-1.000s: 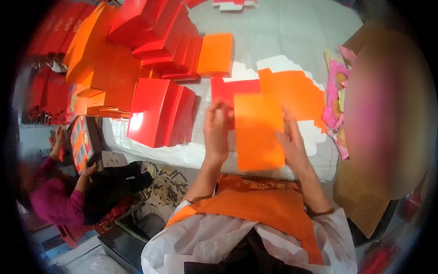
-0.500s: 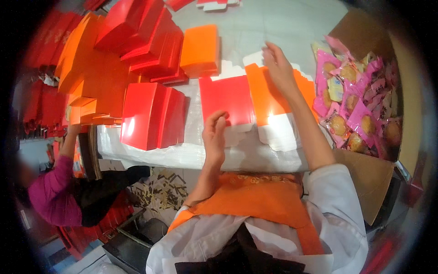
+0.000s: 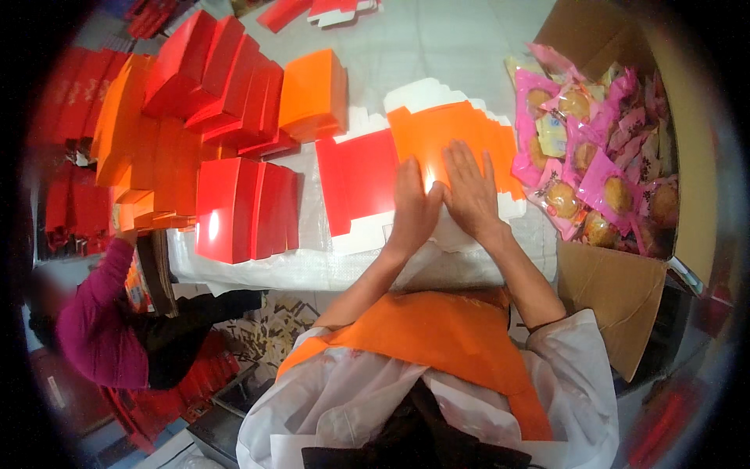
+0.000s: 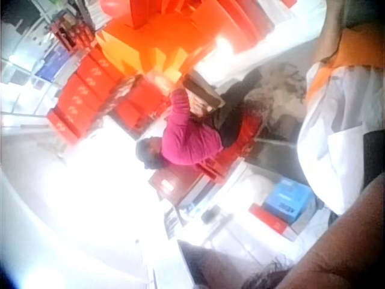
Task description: The person folds flat orange and red cardboard sheets into small rectangular boxes by hand. They repeatedly pick up a sheet, fold the sides to form a box shape, and place the finished box into a stack. The person also handles small pink-wrapped items, placing them into the boxes or nearby containers.
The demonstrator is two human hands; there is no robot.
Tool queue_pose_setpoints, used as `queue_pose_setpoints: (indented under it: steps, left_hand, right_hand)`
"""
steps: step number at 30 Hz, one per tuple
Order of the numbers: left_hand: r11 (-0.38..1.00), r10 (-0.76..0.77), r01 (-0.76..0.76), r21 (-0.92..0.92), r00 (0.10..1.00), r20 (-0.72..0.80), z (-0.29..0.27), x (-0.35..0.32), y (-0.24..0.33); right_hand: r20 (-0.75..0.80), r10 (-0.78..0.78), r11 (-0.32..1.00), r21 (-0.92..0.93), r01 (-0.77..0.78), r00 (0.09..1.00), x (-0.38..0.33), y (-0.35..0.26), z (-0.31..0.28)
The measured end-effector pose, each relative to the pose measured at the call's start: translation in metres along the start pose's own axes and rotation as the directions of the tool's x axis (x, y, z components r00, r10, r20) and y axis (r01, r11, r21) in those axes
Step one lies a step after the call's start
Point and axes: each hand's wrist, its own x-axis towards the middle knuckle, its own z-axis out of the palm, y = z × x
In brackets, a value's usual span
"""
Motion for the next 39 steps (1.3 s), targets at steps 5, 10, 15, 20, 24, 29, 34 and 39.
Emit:
queue_pose_setpoints:
  steps: [5, 10, 15, 20, 24, 29, 34, 39]
  left_hand:
    - [0.947, -0.2, 0.162, -0.277, 0.973, -0.113, 0.014, 0.012, -0.014]
    - [0.856, -0.357, 0.344, -0.387, 0.933, 0.039, -0.01, 0.027, -0.004]
    - [0.66, -0.485, 0.356, -0.661, 0.874, -0.015, -0.007, 0.027, -0.01]
    - [0.568, -0.455, 0.479, -0.669, 0.86, 0.229, -0.022, 0.043, 0.015]
    - [0.278, -0.496, 0.336, -0.9, 0.852, 0.165, -0.028, 0.045, 0.028]
    - [0.244, -0.459, 0.23, -0.942, 0.883, 0.096, -0.04, 0.029, 0.044]
    - [0.455, -0.4, 0.321, -0.83, 0.907, 0.131, -0.044, 0.005, 0.053]
    - [0.578, -0.361, 0.324, -0.749, 0.925, 0.122, -0.037, -0.006, 0.051]
  right_hand:
    - [-0.046, -0.048, 0.999, 0.003, 0.049, 0.998, -0.001, 0.002, -0.002]
    - [-0.053, -0.032, 0.996, 0.077, 0.036, 0.998, -0.001, -0.003, -0.008]
    - [-0.08, -0.042, 0.996, 0.076, 0.048, 0.996, -0.002, -0.002, -0.007]
    - [-0.11, -0.128, 0.957, 0.248, 0.152, 0.986, -0.01, 0.01, -0.01]
    - [-0.022, 0.162, 0.627, 0.774, -0.085, 0.987, -0.036, 0.005, -0.031]
    - [0.508, 0.266, -0.488, 0.804, -0.34, 0.819, -0.051, -0.014, -0.057]
    - [0.583, 0.176, -0.879, 0.456, -0.141, 0.793, -0.039, -0.022, -0.07]
    - [0.412, 0.258, -0.601, 0.777, -0.188, 0.874, -0.043, -0.058, -0.059]
